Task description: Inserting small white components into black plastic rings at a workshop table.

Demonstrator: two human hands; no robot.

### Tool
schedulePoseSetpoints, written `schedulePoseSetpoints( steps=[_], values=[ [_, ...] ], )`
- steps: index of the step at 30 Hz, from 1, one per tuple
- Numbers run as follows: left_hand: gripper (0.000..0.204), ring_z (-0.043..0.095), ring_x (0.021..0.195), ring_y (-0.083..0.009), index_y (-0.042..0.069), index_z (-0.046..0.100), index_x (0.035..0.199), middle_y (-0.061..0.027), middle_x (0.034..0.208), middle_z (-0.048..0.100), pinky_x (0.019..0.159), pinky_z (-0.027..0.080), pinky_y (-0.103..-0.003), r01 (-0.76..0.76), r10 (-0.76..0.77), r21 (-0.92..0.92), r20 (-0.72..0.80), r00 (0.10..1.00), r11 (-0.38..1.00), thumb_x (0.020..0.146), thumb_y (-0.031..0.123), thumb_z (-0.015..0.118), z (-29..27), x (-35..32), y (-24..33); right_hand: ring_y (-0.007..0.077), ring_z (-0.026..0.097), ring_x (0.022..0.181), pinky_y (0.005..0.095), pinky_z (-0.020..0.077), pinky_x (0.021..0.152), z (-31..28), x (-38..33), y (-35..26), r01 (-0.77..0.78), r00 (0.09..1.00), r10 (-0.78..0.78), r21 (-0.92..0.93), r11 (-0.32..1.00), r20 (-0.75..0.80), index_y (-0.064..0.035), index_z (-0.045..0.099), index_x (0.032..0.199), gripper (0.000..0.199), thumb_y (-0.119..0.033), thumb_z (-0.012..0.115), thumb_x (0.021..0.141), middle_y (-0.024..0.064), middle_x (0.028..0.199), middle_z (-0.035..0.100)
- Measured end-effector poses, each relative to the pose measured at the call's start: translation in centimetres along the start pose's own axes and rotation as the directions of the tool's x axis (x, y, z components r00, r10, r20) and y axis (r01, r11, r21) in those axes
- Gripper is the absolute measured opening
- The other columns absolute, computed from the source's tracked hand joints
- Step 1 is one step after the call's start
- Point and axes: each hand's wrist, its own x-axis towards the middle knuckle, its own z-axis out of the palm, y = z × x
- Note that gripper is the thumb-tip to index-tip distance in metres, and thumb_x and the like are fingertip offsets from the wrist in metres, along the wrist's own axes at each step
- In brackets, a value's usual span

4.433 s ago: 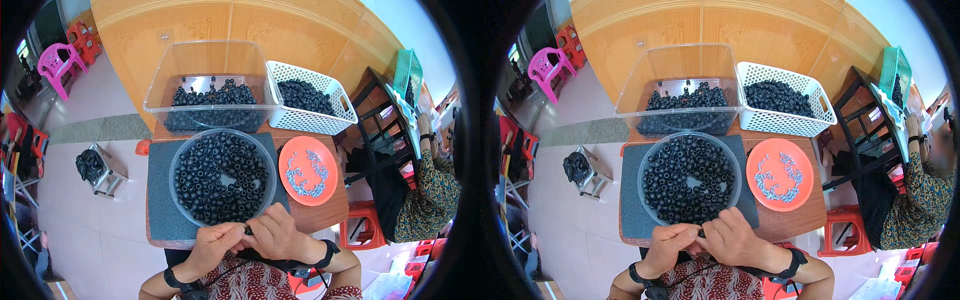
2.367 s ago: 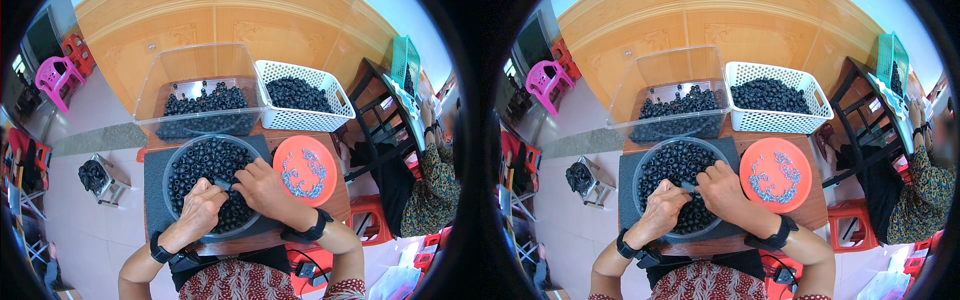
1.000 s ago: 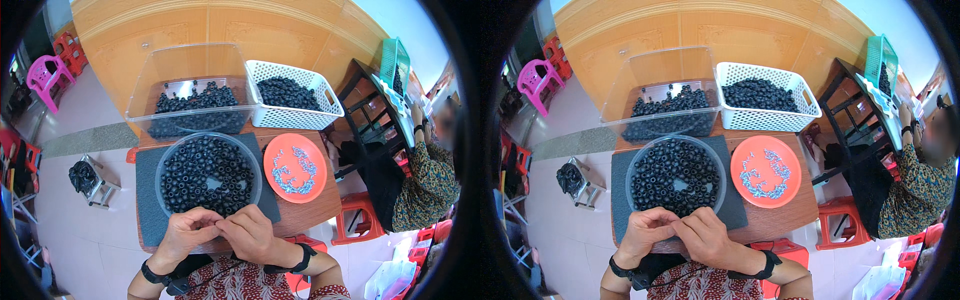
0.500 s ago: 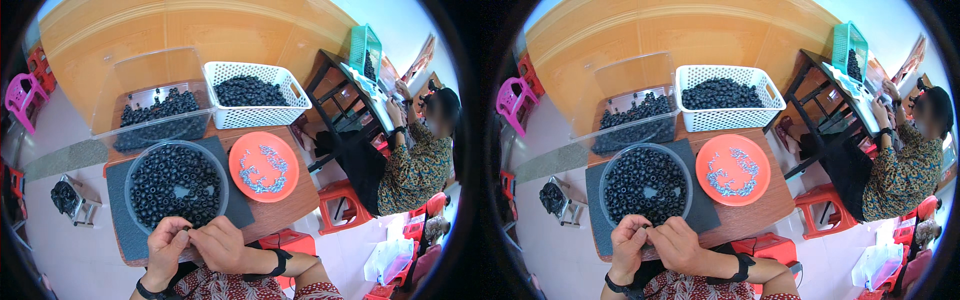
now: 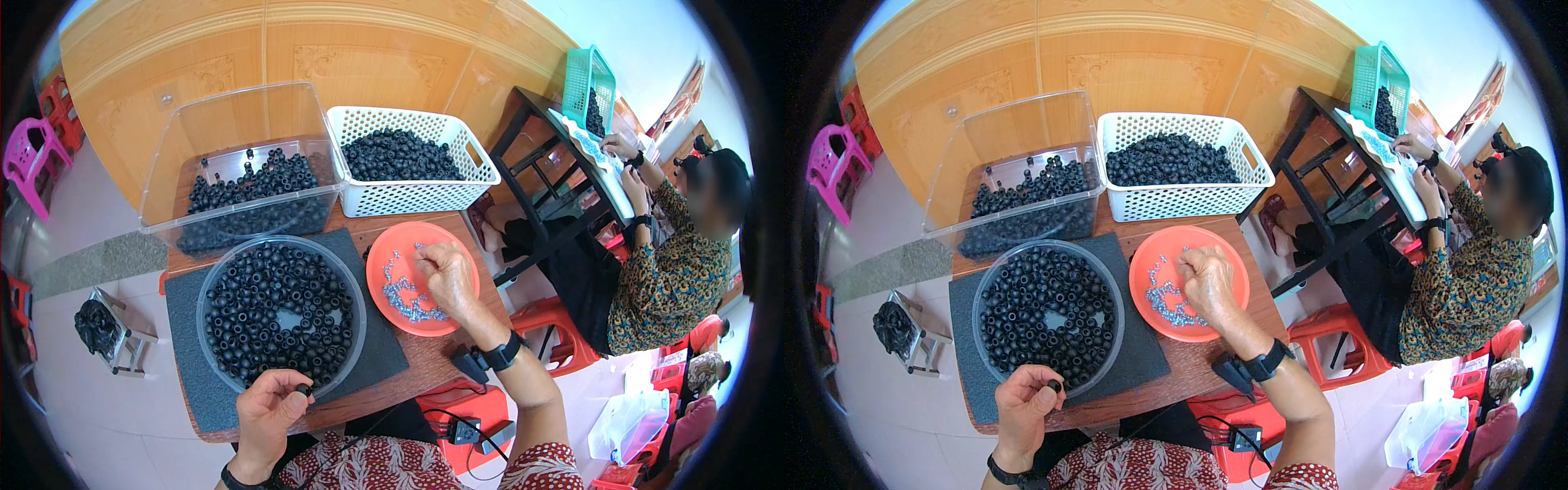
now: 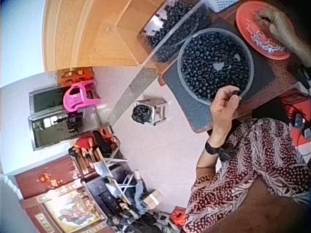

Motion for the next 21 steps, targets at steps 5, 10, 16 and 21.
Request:
schedulePoseSetpoints(
  steps=[5,10,16,21],
  values=[
    [0.031,0.061,0.078,-0.0115,-0.005,0.062,0.102,-0.0068,0.089,0.064,0.072,0.048,-0.022,0.005,-0.003,-0.046,0.061,0.998,0.999,0.083,0.017,0.074,-0.6,-0.1,0.3,0.0266,0.056,0.076,0.0389,0.0452,0.071,0.5,1.3,-0.2,0.084,0.991,-0.082,-0.012,0.996,0.109,-0.0038,0.07,0.088,0.013,-0.004,0.07,0.075,0.0101,0.073,0.062],
    [0.036,0.061,0.069,-0.0119,-0.004,0.062,0.094,-0.0078,0.083,0.065,0.058,0.048,-0.02,-0.012,0.012,-0.052,0.006,1.0,0.999,0.077,0.024,0.079,0.3,0.1,0.3,0.0319,0.054,0.075,0.0421,0.0447,0.066,2.4,2.2,0.5,0.33,0.929,-0.286,-0.178,0.927,0.236,-0.0067,0.068,0.081,0.016,-0.001,0.067,0.067,0.0124,0.071,0.056],
    [0.034,0.062,0.073,-0.0127,-0.004,0.063,0.098,-0.0081,0.088,0.064,0.065,0.049,-0.022,0.019,-0.018,-0.084,0.02,1.0,0.996,0.079,0.019,0.078,-0.1,-0.1,0.4,0.0316,0.054,0.078,0.0422,0.0454,0.067,1.7,2.2,1.2,0.331,0.936,-0.303,-0.153,0.931,0.181,-0.0028,0.066,0.085,0.023,0.003,0.066,0.062,0.0131,0.076,0.058],
    [0.031,0.062,0.077,-0.0135,-0.005,0.063,0.101,-0.0082,0.092,0.064,0.072,0.05,-0.024,0.043,-0.036,-0.111,0.057,0.998,0.993,0.08,0.014,0.076,-0.2,-0.1,0.5,0.0312,0.054,0.078,0.0424,0.0457,0.068,0.3,1.5,1.5,0.29,0.947,-0.261,-0.151,0.945,0.185,-0.0034,0.065,0.085,0.023,0.004,0.064,0.064,0.0125,0.077,0.059]
  ],
)
